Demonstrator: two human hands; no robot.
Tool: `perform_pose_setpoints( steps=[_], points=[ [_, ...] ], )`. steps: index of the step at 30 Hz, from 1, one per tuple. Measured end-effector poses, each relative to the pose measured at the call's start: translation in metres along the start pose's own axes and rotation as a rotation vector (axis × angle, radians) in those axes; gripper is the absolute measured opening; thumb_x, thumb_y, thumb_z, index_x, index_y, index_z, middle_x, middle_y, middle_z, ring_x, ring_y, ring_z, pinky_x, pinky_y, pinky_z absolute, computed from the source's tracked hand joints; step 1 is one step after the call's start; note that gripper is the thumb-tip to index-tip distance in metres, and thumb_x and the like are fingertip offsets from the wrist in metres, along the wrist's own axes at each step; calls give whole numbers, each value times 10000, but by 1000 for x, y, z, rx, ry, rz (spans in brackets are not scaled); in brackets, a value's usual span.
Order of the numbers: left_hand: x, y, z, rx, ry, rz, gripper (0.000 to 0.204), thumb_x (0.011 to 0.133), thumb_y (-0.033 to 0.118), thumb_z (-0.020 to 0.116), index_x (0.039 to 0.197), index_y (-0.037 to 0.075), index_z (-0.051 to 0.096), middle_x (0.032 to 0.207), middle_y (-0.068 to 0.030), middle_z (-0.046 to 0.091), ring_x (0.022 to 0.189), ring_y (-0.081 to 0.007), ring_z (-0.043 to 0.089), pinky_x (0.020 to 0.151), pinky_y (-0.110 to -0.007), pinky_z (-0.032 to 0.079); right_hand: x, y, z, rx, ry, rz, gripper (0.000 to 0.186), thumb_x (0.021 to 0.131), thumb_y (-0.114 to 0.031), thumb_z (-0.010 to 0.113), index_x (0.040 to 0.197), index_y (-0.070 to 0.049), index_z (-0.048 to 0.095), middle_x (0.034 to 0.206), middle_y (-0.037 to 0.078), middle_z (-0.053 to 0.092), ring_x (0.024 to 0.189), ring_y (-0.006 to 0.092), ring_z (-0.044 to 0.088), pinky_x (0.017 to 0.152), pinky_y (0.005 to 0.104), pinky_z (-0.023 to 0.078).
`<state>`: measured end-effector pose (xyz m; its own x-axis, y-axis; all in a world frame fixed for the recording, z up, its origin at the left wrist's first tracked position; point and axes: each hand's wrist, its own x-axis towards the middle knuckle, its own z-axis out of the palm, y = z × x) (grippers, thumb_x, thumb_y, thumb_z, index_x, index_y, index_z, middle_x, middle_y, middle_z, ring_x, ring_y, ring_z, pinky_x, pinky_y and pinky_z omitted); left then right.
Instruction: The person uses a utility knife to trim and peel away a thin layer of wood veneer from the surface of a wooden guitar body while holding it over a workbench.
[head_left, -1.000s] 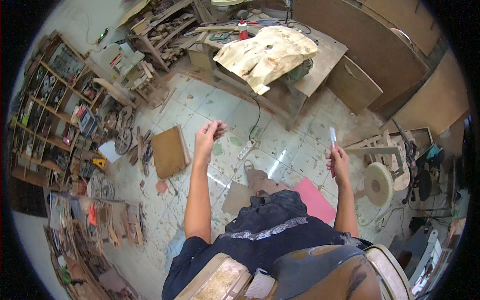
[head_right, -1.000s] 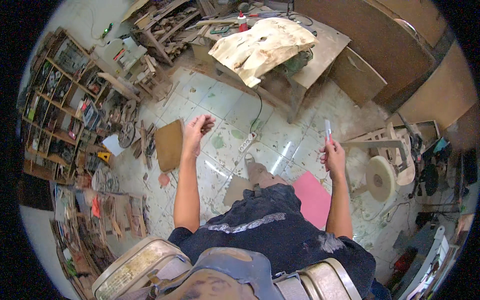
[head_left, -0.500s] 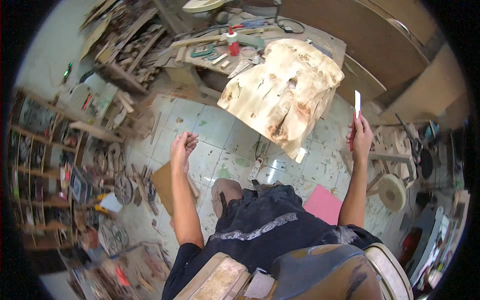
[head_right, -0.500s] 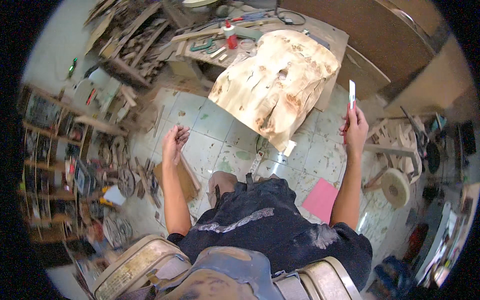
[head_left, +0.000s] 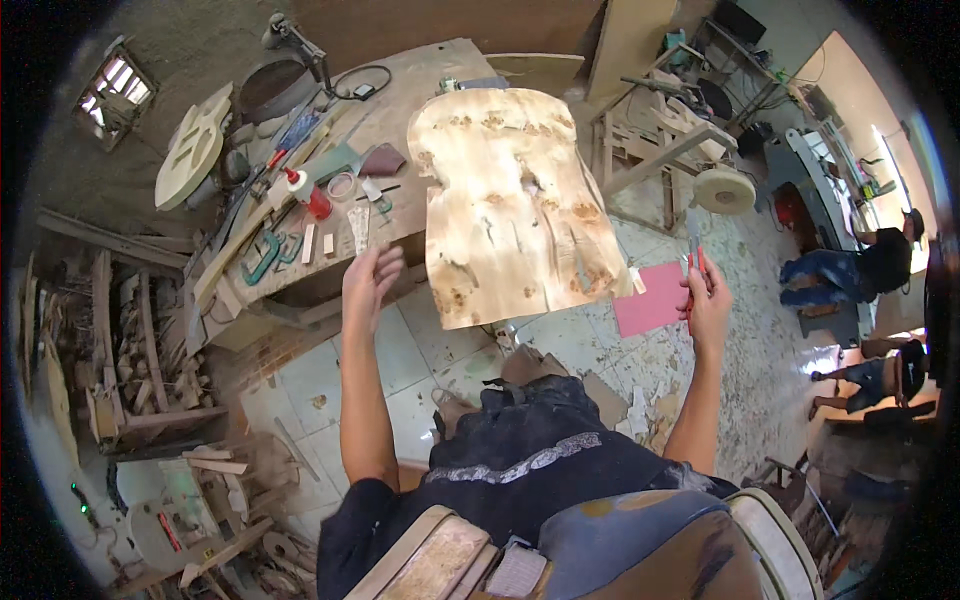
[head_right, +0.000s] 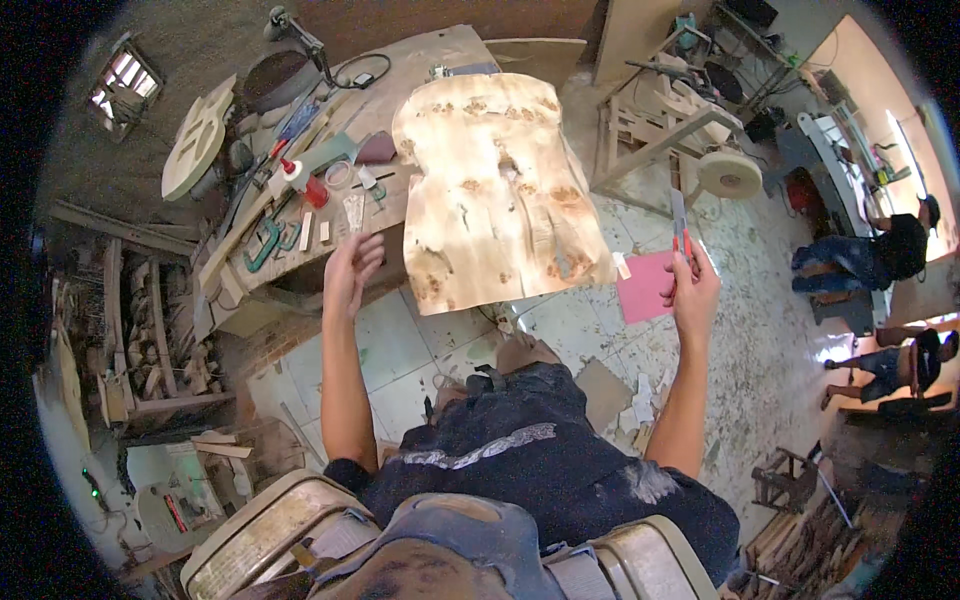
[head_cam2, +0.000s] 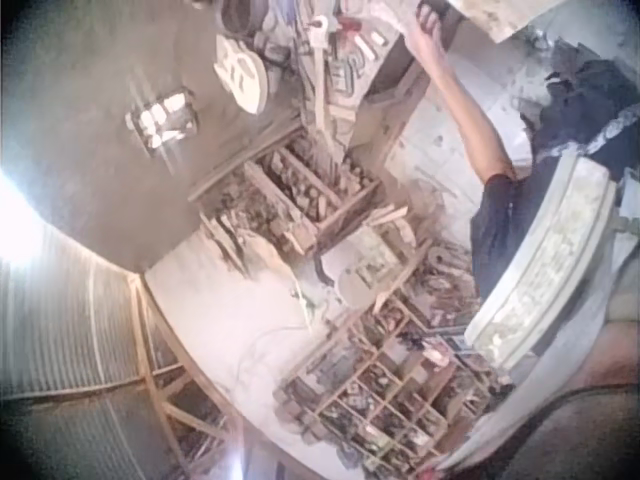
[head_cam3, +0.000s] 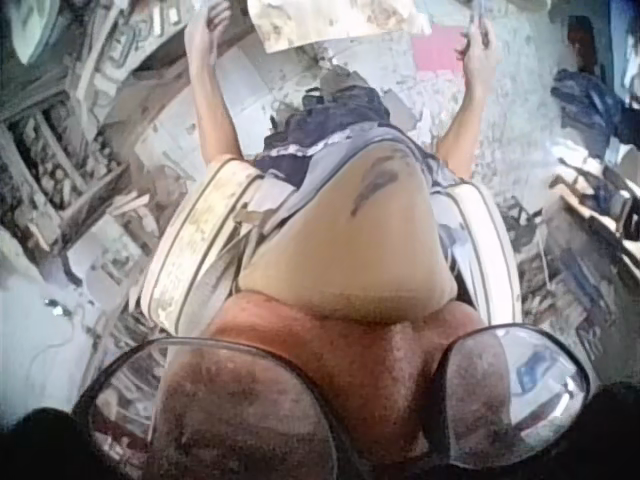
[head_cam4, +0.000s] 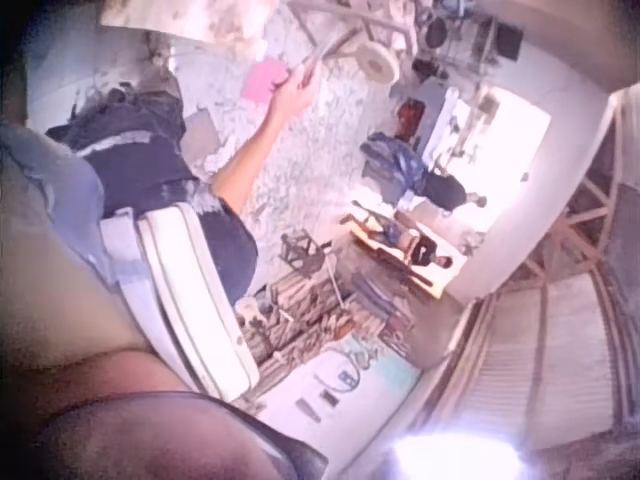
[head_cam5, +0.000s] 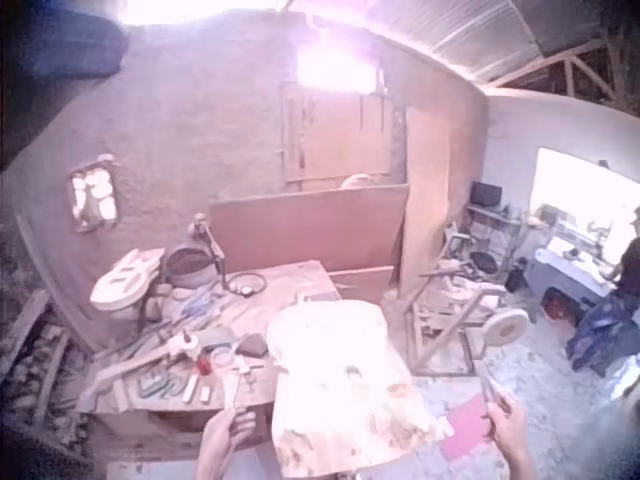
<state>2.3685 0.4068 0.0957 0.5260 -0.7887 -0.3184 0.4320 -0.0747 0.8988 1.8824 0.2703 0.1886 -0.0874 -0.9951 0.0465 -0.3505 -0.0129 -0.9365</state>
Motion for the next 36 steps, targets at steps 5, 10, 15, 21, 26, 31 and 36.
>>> perform_pose_setpoints(
  steps=[5, 10, 15, 21, 26, 31, 36],
  points=[
    [57, 11, 31, 27, -175, -48, 561, 1047, 384, 523, 1375, -68, 480, 1338, -203, 596, 1175, -257, 613, 1021, -366, 500, -54, -28, 10, 6, -26, -37, 452, 993, -133, 586, 1439, -71, 547, 882, 34, 651, 549, 46, 538, 451, 202, 431],
    [119, 5, 46, 8, -270, -121, 737, 986, 505, 598, 1415, -70, 428, 1380, -253, 539, 1217, -286, 585, 1044, -395, 478, -76, -81, 45, -78, -82, -98, 460, 981, -87, 597, 1438, -66, 546, 934, 46, 662, 598, 45, 557, 485, 197, 443],
    [151, 2, 61, -19, -316, -99, 762, 932, 556, 651, 1362, -44, 461, 1334, -228, 551, 1213, -289, 569, 1043, -407, 463, -52, -110, 90, -205, -235, -159, 435, 967, -71, 621, 1399, -47, 579, 1049, 85, 712, 695, 99, 630, 604, 259, 520],
    [196, 3, 58, -146, -366, -79, 384, 933, 338, 711, 1131, 28, 600, 1090, -104, 671, 990, -187, 646, 888, -344, 531, 9, -151, 198, -523, -497, -655, 408, 924, -103, 675, 1326, -63, 618, 1119, 170, 717, 918, 307, 712, 795, 389, 549],
    [201, 18, 71, -168, -394, -127, 208, 958, 205, 688, 1069, 39, 630, 1020, -62, 691, 906, -160, 663, 831, -310, 551, 54, -170, 275, -705, -544, -902, 339, 930, -189, 647, 1249, -74, 640, 990, 201, 710, 880, 384, 682, 774, 471, 541],
    [210, 15, 67, -201, -376, -116, 189, 952, 192, 700, 1040, 30, 655, 940, -55, 710, 805, -139, 674, 760, -288, 555, 75, -190, 334, -824, -591, -857, 299, 923, -191, 634, 1199, -80, 663, 917, 209, 712, 816, 392, 686, 744, 480, 545],
    [206, 16, 64, -133, -354, -114, 175, 938, 196, 714, 981, 29, 682, 897, -43, 707, 751, -126, 673, 697, -266, 547, 64, -203, 361, -1040, -665, -760, 304, 921, -159, 615, 1208, -78, 677, 866, 188, 706, 798, 375, 683, 724, 485, 545]
  ],
)
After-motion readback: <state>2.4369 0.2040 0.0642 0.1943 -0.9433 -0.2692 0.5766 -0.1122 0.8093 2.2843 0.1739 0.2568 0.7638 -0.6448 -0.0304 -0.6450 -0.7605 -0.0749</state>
